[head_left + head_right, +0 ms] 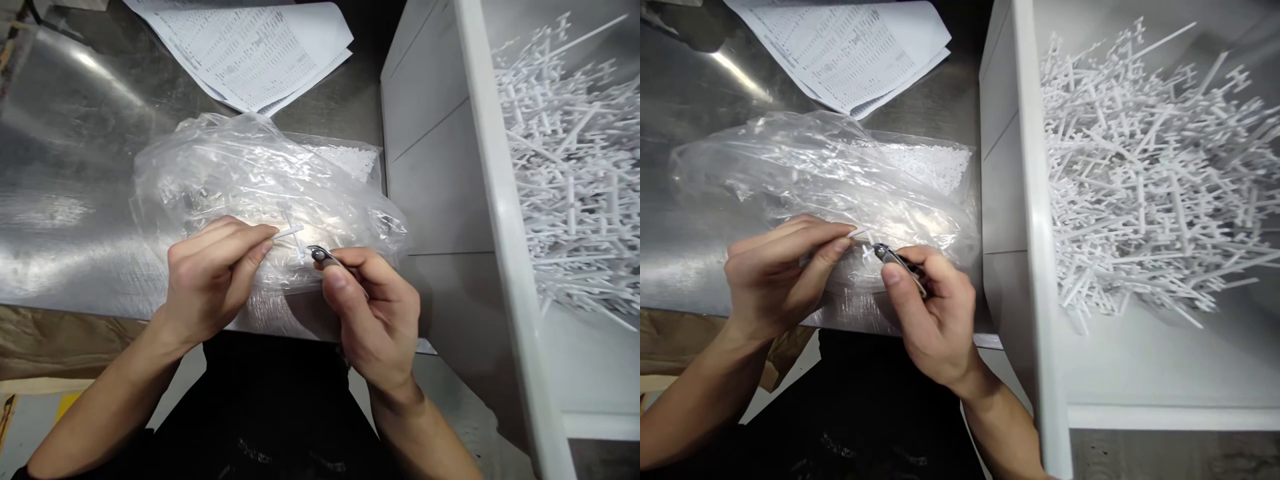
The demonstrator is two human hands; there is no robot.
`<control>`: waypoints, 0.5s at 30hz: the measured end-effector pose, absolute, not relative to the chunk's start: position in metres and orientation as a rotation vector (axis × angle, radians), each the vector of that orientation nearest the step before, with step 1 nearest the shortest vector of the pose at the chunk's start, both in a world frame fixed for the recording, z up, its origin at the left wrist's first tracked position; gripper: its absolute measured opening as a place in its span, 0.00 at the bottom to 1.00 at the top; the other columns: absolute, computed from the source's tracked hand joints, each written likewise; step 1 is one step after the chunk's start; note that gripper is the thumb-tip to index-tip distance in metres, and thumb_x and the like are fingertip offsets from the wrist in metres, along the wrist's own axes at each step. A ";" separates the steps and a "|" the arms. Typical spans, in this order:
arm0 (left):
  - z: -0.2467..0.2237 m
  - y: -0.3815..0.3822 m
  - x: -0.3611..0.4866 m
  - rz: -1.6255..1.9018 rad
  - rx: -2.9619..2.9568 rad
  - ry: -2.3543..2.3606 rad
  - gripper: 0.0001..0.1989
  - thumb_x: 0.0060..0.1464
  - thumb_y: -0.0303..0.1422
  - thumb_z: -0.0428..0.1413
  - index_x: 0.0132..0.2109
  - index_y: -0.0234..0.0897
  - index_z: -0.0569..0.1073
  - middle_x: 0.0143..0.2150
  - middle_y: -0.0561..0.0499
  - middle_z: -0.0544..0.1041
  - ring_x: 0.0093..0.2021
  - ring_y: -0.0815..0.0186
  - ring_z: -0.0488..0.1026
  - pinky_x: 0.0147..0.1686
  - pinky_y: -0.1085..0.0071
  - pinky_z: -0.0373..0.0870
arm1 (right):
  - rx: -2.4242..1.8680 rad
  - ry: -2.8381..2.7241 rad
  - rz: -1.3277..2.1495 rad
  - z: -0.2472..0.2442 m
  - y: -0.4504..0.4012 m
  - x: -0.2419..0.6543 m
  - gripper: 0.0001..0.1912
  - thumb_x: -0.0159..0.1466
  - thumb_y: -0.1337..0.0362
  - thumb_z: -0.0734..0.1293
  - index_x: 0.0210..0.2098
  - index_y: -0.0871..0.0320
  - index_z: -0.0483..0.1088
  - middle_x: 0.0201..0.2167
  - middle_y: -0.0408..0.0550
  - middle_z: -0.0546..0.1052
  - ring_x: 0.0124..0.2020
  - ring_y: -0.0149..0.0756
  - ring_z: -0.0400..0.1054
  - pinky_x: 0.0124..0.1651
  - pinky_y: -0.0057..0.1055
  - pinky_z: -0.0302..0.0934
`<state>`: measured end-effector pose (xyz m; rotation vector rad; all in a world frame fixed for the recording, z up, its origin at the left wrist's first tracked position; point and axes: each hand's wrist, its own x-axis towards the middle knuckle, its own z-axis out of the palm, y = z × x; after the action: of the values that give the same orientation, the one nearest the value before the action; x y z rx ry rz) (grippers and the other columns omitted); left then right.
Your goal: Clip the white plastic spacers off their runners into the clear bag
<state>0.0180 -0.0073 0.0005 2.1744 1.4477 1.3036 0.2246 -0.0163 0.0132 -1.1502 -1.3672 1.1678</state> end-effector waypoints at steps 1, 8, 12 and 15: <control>0.001 -0.007 0.018 1.306 2.133 1.457 0.07 0.70 0.24 0.64 0.49 0.38 0.85 0.40 0.51 0.88 0.38 0.67 0.84 0.43 0.68 0.83 | -1.160 -1.360 1.159 0.012 -0.017 0.226 0.06 0.75 0.60 0.74 0.41 0.55 0.80 0.25 0.37 0.71 0.23 0.29 0.61 0.27 0.30 0.63; 0.019 -0.007 0.004 1.381 1.421 1.277 0.06 0.70 0.38 0.69 0.46 0.41 0.87 0.39 0.49 0.88 0.37 0.62 0.87 0.39 0.64 0.90 | -1.171 -1.383 1.059 0.004 -0.020 0.229 0.05 0.73 0.60 0.76 0.42 0.54 0.82 0.24 0.37 0.70 0.24 0.32 0.65 0.31 0.33 0.67; 0.032 -0.005 -0.017 1.173 1.222 1.019 0.13 0.67 0.47 0.71 0.42 0.43 0.85 0.31 0.50 0.84 0.26 0.62 0.83 0.24 0.66 0.82 | -1.181 -1.410 1.037 0.005 -0.020 0.226 0.03 0.72 0.62 0.76 0.42 0.54 0.82 0.23 0.36 0.70 0.25 0.32 0.66 0.33 0.34 0.68; 0.031 -0.001 -0.033 0.975 1.162 0.880 0.21 0.63 0.56 0.69 0.37 0.44 0.82 0.16 0.55 0.68 0.13 0.66 0.67 0.12 0.69 0.67 | -1.162 -1.436 1.013 0.007 -0.019 0.222 0.02 0.72 0.63 0.75 0.42 0.54 0.81 0.25 0.37 0.73 0.24 0.31 0.67 0.31 0.32 0.68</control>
<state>-0.0328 -0.0010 0.0308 1.1616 0.8796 0.9747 0.2219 -0.0194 0.0066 -1.1619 -1.4359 1.0129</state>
